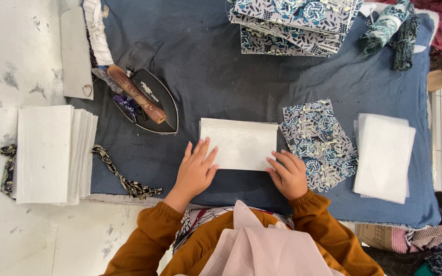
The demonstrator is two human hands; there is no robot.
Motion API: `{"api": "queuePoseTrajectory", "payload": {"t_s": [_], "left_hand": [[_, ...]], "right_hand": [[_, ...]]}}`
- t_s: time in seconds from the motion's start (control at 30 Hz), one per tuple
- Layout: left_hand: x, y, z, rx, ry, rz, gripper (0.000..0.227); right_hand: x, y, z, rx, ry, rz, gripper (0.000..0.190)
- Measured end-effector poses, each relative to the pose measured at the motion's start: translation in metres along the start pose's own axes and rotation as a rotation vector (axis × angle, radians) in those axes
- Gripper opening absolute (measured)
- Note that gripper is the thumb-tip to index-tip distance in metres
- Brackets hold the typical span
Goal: The person places a white nonwoven sheet on a blue work surface, lays a patterned fabric piece on top, and irons it with a manual iron. The person repeats this process with additional fabric pieces, stacking the finished items.
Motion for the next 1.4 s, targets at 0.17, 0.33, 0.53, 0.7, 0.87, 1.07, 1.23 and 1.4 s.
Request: {"api": "queuePoseTrajectory", "payload": {"t_s": [0.17, 0.33, 0.53, 0.7, 0.87, 1.07, 1.23, 1.4], "left_hand": [[0.043, -0.004, 0.003, 0.136, -0.037, 0.120, 0.059], [0.070, -0.021, -0.005, 0.135, -0.028, 0.099, 0.069], [0.071, -0.020, -0.010, 0.119, -0.008, 0.065, 0.073], [0.072, -0.019, -0.009, 0.103, -0.012, 0.057, 0.075], [0.074, -0.011, -0.009, 0.140, 0.012, 0.087, 0.076], [0.075, -0.010, -0.005, 0.127, 0.003, 0.090, 0.076], [0.074, -0.020, 0.013, 0.078, -0.039, 0.048, 0.075], [0.065, -0.037, 0.038, -0.046, -0.139, 0.030, 0.072]], "right_hand": [[0.054, 0.008, -0.025, 0.058, 0.045, 0.002, 0.035], [0.073, -0.002, -0.045, 0.017, 0.073, -0.021, 0.041], [0.057, -0.017, -0.051, -0.048, 0.081, -0.093, 0.046], [0.048, -0.026, -0.058, -0.183, 0.173, -0.192, 0.056], [0.041, -0.032, -0.064, -0.254, 0.265, -0.253, 0.075], [0.044, -0.030, -0.058, -0.188, 0.242, -0.269, 0.075], [0.026, -0.037, 0.002, -0.135, -0.112, -0.345, 0.048], [-0.011, -0.064, 0.028, -0.163, -0.205, -0.508, 0.034]]}}
Point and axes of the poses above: each hand's wrist, its own x-axis towards the middle knuckle, its own z-axis out of the back of the hand, y = z × x, the point moved 9 cm from there along x, towards the middle knuckle, and after that the axes turned 7 degrees about x, right-handed, at the moved point
